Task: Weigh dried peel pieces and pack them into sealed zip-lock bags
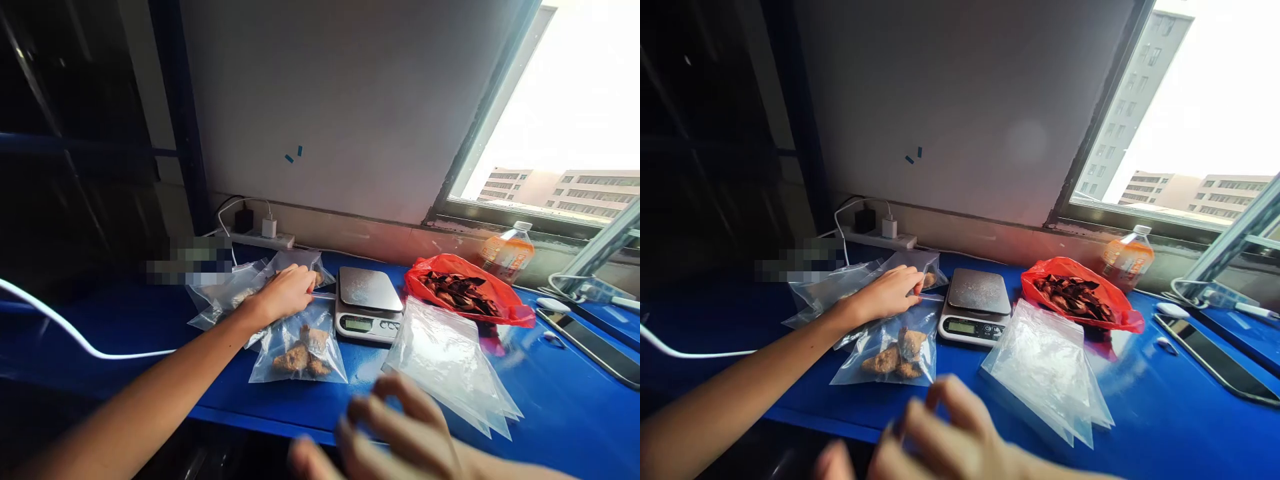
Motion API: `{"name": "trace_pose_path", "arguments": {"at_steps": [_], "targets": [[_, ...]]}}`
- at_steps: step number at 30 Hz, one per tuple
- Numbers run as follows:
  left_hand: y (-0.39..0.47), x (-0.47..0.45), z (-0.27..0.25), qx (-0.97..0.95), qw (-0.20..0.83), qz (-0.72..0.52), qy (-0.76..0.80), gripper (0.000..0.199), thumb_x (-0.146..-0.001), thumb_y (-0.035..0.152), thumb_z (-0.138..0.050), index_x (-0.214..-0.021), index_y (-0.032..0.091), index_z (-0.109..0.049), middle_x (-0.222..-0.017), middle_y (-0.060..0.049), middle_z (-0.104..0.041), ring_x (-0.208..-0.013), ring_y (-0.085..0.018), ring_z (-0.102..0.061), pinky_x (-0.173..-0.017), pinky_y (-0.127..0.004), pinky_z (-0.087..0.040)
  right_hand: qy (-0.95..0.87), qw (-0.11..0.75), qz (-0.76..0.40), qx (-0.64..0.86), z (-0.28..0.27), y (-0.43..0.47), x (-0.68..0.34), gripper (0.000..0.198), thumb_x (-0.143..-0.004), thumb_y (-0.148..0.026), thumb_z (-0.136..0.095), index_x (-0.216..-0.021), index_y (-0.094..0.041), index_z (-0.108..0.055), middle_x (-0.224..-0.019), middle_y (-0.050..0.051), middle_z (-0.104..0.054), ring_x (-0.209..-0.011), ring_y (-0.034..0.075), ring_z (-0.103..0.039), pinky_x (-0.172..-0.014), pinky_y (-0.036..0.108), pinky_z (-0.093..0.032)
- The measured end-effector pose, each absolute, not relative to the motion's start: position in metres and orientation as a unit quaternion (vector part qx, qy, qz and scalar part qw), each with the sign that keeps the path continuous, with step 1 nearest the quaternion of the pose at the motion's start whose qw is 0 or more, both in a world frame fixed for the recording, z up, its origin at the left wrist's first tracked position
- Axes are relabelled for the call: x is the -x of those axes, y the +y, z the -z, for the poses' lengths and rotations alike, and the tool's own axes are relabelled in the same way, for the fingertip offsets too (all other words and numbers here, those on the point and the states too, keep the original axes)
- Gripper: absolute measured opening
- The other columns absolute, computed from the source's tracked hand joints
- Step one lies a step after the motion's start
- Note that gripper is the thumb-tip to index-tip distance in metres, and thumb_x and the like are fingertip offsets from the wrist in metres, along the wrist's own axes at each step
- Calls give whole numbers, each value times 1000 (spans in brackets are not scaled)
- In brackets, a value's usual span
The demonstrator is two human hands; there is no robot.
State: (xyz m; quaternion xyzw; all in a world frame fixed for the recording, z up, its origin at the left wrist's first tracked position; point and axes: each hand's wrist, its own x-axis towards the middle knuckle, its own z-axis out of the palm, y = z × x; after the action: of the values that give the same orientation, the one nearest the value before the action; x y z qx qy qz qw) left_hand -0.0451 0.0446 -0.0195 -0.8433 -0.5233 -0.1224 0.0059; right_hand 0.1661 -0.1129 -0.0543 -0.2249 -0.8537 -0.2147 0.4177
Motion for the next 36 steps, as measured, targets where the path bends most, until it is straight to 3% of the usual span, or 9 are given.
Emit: {"name": "trace_pose_path", "arguments": {"at_steps": [2,4,8,13,18,24,27,32,36], "targets": [[44,44,17,847,12,124,-516,4,-78,16,-55,-77,19,-53,-90,-4,-57,-91,-21,-53,-77,-32,-40,-864,409,203,211,31,-79,-156,22,-80,-24,-62,-102,-25,-65,-66,0,-65,-59,15,-57,-59,35,-46],[41,43,12,851,21,125,-509,4,-79,16,-56,-78,19,-53,-90,-4,-56,-91,-22,-52,-77,-32,-40,-839,426,178,288,13,-47,-157,10,-82,-20,-56,-87,-19,-65,-64,2,-65,-58,14,-56,-59,32,-43],[31,42,-2,862,46,156,-481,7,-81,15,-57,-75,18,-54,-87,-4,-53,-90,-21,-50,-78,-31,-40,-816,432,56,380,3,-13,-168,14,-86,-21,-50,-79,-19,-62,-76,3,-68,-66,13,-60,-63,27,-44],[15,30,-8,899,68,217,-374,4,-85,17,-57,-81,18,-56,-86,-2,-54,-88,-18,-51,-76,-29,-42,-820,393,-9,416,10,-10,-165,12,-84,-24,-52,-82,-18,-62,-77,4,-66,-69,14,-57,-64,27,-41],[7,15,1,928,81,208,-297,4,-86,14,-55,-86,17,-57,-89,-3,-56,-87,-18,-52,-74,-29,-43,-808,336,-244,418,18,-6,-167,16,-83,-31,-53,-74,-18,-56,-65,0,-58,-57,10,-47,-51,23,-31],[7,13,7,936,70,219,-268,3,-87,17,-56,-84,17,-55,-86,-2,-58,-82,-17,-53,-71,-29,-43,-720,339,-463,389,18,-4,-180,16,-78,-30,-57,-87,-20,-50,-67,-2,-57,-60,11,-47,-54,23,-32],[7,13,6,934,62,224,-270,4,-87,19,-58,-84,17,-55,-87,-3,-59,-81,-17,-53,-73,-29,-44,-714,340,-482,378,14,-4,-183,20,-76,-28,-58,-91,-20,-47,-66,-3,-58,-61,11,-49,-56,24,-33],[9,16,3,935,40,228,-269,8,-88,17,-56,-94,16,-60,-92,-4,-61,-87,-18,-55,-78,-30,-46,-754,347,-406,383,14,-6,-183,16,-78,-23,-54,-92,-20,-48,-67,-2,-58,-61,11,-49,-56,24,-35],[9,17,3,935,50,241,-256,13,-89,14,-51,-89,17,-63,-86,-4,-61,-84,-17,-55,-76,-28,-46,-766,346,-368,397,18,-7,-180,16,-81,-29,-53,-94,-20,-48,-62,-4,-53,-55,9,-43,-51,23,-32]]}}
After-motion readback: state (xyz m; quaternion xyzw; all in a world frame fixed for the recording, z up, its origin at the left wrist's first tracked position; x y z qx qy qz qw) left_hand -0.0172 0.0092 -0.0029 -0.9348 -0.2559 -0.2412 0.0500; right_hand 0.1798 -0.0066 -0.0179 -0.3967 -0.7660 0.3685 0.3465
